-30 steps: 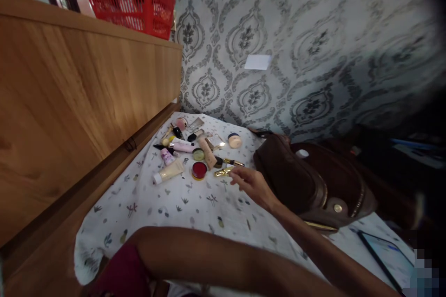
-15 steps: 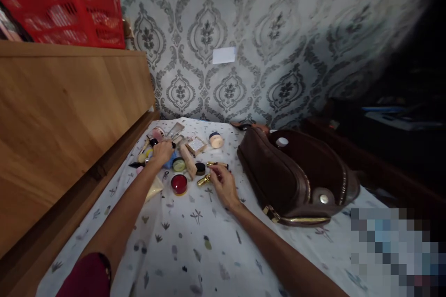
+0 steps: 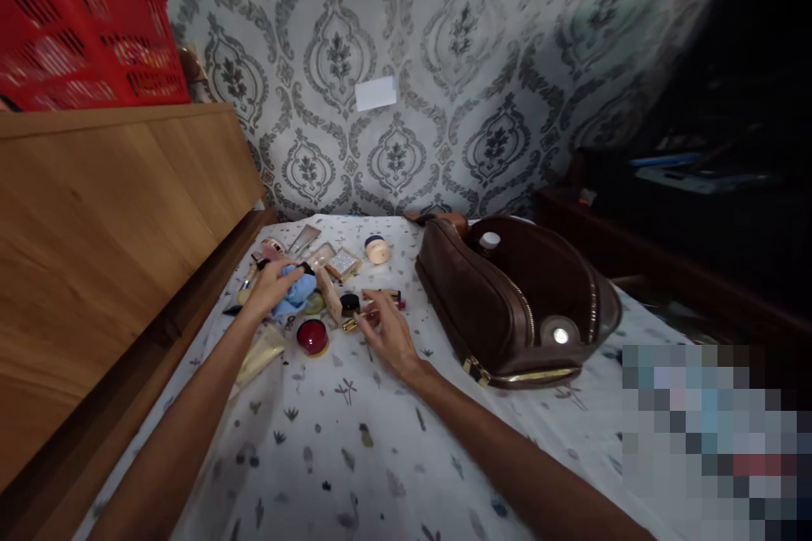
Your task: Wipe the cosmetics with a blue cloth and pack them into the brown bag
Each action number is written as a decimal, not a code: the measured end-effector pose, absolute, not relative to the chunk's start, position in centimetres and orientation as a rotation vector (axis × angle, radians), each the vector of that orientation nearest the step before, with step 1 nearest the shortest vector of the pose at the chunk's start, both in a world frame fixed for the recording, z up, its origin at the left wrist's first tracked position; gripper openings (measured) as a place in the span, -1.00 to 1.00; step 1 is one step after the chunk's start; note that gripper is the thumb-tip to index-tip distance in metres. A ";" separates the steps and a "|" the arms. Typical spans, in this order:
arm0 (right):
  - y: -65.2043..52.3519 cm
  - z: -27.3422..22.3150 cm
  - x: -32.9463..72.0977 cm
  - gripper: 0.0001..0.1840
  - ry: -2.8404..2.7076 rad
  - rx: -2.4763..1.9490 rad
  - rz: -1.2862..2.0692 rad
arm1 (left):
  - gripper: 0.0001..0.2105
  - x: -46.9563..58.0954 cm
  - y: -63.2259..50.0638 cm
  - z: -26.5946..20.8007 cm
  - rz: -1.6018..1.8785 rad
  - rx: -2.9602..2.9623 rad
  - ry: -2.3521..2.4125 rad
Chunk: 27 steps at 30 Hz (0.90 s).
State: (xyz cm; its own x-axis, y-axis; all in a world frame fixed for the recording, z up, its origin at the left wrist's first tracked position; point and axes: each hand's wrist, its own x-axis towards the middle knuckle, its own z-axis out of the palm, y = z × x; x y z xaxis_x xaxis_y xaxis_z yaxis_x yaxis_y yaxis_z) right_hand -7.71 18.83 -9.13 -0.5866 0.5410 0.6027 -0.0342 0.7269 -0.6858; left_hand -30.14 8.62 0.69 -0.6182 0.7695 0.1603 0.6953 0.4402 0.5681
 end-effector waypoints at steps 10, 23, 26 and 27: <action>18.7 -9.0 -6.0 -0.46 -2.138 -0.381 0.692 | -0.64 -24.5 7.3 1.8 0.745 1.556 2.156; 19.0 -9.4 -3.7 -0.69 -1.900 -0.512 1.064 | -0.64 -34.7 18.2 -0.8 0.174 1.265 3.045; 19.2 -9.4 -3.6 -0.67 -1.908 -0.505 1.082 | -0.64 -35.3 18.2 -1.4 0.125 1.277 3.065; 19.2 -9.3 -3.6 -0.67 -1.905 -0.503 1.081 | -0.64 -35.5 18.0 -1.4 0.122 1.289 3.061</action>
State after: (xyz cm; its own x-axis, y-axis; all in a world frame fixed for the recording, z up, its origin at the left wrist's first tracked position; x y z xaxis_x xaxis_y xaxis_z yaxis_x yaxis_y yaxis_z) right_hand -3.62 19.17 -9.33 -0.5447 0.6837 0.4856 -0.0663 0.5422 -0.8377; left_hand -35.49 18.03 -1.38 -0.6851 0.7018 0.1953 0.7152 0.6990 -0.0032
